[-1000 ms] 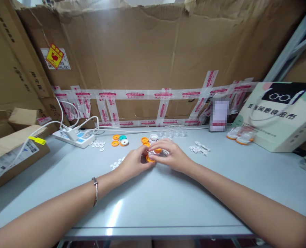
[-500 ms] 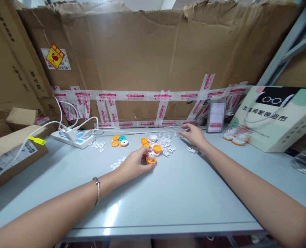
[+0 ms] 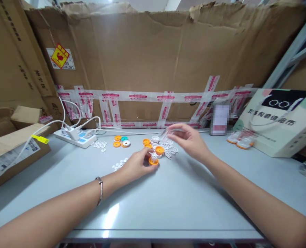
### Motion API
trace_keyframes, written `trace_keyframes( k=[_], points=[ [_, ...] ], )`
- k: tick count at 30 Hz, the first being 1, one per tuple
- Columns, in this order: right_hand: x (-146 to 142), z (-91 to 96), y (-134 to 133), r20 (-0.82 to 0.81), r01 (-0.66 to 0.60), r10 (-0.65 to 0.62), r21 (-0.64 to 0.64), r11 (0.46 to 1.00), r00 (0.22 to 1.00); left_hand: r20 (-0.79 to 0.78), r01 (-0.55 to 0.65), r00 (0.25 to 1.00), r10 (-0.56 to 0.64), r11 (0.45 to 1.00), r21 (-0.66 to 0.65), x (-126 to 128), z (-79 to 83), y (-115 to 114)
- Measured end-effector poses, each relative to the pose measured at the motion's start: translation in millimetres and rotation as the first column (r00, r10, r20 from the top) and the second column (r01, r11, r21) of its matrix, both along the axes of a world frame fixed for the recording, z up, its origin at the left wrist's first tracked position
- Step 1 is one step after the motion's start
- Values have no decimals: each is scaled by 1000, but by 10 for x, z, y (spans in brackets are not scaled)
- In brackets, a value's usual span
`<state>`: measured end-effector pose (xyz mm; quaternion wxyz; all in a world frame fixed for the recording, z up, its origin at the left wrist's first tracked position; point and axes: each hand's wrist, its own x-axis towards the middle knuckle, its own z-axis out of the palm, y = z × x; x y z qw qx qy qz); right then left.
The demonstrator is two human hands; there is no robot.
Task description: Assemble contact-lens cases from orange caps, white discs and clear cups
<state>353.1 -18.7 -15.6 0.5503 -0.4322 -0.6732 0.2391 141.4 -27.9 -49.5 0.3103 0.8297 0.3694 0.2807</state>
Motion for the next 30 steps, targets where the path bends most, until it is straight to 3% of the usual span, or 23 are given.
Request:
trace_keyframes(
  k=[2,5,11,30],
  points=[
    [-189,12,-167,13,-247,249,-99,964,968,28,17,999,-16,1000,-20,-2,1,2],
    [-311,-40,-268,66,-376,384,-108,920,921,61,36,998,-34,999,-38,-3,5,3],
    [-302,-124,-233,184,-335,356,-135,933,916,55,39,998,-37,999,-22,-7,-9,15],
    [-306,-248,-198,205,-371,390,-125,920,898,60,43,997,-43,999,2,-6,-35,27]
  ],
)
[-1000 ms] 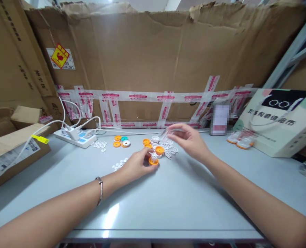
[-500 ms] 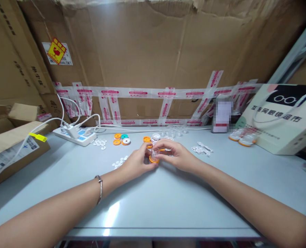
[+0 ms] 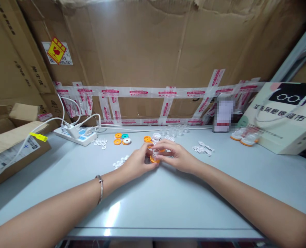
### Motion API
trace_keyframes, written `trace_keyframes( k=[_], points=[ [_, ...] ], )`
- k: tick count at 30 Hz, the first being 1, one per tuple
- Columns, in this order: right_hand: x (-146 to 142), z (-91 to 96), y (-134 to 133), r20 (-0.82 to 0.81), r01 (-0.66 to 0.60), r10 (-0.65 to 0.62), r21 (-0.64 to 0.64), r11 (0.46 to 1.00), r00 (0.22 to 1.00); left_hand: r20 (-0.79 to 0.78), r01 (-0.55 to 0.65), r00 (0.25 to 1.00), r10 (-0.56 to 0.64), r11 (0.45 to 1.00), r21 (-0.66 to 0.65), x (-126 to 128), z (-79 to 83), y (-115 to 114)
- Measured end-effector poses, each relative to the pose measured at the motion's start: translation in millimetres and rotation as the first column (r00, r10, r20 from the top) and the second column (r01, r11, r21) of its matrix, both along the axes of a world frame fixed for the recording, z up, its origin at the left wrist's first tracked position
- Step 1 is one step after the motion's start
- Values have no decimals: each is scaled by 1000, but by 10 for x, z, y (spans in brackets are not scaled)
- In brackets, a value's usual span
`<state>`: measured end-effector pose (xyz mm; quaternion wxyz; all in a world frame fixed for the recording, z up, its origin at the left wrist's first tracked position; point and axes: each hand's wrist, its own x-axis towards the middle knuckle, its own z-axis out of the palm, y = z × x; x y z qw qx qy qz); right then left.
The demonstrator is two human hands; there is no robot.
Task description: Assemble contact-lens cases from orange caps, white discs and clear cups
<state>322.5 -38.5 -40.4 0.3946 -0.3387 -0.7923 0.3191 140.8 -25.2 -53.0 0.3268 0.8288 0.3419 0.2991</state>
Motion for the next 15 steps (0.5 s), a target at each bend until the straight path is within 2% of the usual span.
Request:
trace_keyframes(
  k=[9,15],
  points=[
    [-52,-95,-11,-27,76,-75,59,995,997,-8,-36,999,36,999,32,30,23,-34],
    [-75,-69,-53,26,57,-56,-42,998,998,41,-54,998,54,999,-8,27,15,-48]
  ],
)
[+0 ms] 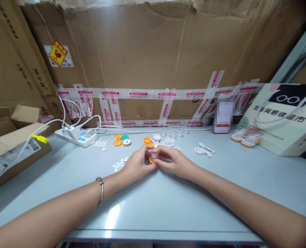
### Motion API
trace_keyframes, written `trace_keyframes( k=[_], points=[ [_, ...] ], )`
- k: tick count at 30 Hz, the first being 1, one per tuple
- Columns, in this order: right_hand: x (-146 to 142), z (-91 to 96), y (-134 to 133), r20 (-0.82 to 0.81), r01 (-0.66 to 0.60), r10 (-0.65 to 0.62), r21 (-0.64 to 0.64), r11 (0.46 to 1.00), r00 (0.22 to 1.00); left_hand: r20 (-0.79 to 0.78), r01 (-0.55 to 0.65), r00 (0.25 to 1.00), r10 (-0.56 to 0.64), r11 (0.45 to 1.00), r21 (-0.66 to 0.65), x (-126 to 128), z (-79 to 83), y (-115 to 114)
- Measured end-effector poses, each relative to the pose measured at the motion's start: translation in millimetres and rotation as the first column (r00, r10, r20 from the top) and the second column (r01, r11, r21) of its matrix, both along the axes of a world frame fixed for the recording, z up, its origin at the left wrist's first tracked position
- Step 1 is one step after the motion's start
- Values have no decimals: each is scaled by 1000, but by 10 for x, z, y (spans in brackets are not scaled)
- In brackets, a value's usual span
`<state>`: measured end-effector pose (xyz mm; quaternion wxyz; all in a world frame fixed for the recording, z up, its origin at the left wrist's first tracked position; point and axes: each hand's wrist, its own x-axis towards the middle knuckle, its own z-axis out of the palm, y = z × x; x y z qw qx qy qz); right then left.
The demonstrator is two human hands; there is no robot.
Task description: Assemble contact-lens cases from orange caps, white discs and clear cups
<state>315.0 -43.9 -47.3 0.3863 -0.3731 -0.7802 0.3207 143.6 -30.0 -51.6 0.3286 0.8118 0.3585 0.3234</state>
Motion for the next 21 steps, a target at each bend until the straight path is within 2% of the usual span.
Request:
trace_keyframes(
  k=[3,6,11,15,21],
  points=[
    [-4,57,4,-134,6,-20,-104,995,991,69,-30,997,30,1000,-1,1,42,-22],
    [-11,148,-2,-307,43,-101,-190,981,946,243,-51,968,59,998,-36,21,107,-46],
    [-6,261,-39,-438,40,-171,-292,955,883,477,15,870,128,959,-284,64,172,-66],
    [14,277,-46,-502,-6,-175,-337,941,847,530,81,834,152,917,-390,67,177,-63],
    [15,296,-25,-493,22,-218,-373,928,843,547,152,822,157,865,-477,47,159,-47]
  ],
)
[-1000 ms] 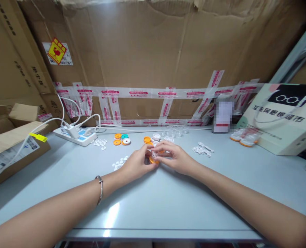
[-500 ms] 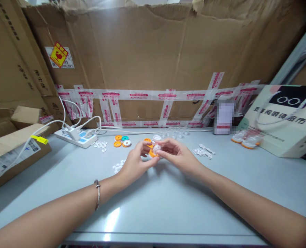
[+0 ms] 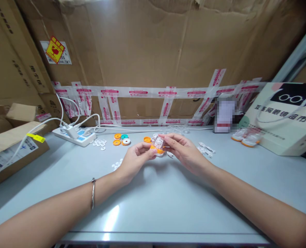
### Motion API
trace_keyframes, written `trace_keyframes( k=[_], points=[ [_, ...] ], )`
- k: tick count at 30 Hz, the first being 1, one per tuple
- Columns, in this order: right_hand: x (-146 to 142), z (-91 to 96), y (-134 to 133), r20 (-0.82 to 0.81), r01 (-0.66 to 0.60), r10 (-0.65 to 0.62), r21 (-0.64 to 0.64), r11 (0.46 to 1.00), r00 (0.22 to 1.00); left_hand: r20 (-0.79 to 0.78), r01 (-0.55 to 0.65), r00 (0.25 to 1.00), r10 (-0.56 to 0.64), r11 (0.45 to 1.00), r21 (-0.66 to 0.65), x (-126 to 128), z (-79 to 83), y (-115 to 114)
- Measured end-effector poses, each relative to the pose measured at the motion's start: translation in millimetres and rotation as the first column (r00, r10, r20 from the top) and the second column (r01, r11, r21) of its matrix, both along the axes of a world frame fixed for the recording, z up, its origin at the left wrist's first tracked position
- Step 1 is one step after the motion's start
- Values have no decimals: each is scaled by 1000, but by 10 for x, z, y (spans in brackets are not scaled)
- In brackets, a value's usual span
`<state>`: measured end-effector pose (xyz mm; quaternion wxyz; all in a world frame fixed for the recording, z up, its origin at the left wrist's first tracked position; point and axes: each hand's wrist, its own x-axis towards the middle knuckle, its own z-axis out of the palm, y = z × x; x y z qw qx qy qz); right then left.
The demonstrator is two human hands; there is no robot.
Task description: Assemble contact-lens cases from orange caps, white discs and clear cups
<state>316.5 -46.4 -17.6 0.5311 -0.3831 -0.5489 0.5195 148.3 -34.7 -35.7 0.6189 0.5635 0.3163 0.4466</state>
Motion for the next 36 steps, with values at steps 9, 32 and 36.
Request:
trace_keyframes(
  k=[9,32,36],
  points=[
    [-27,-45,-9,-5,75,-75,-1,997,997,6,-6,1000,6,1000,2,13,28,-44],
    [-75,-92,-57,62,68,-79,153,986,995,0,25,1000,-25,999,-32,51,63,-91],
    [-131,-141,-42,67,118,-129,145,982,989,-71,-46,996,45,999,-15,81,65,-103]
  ],
)
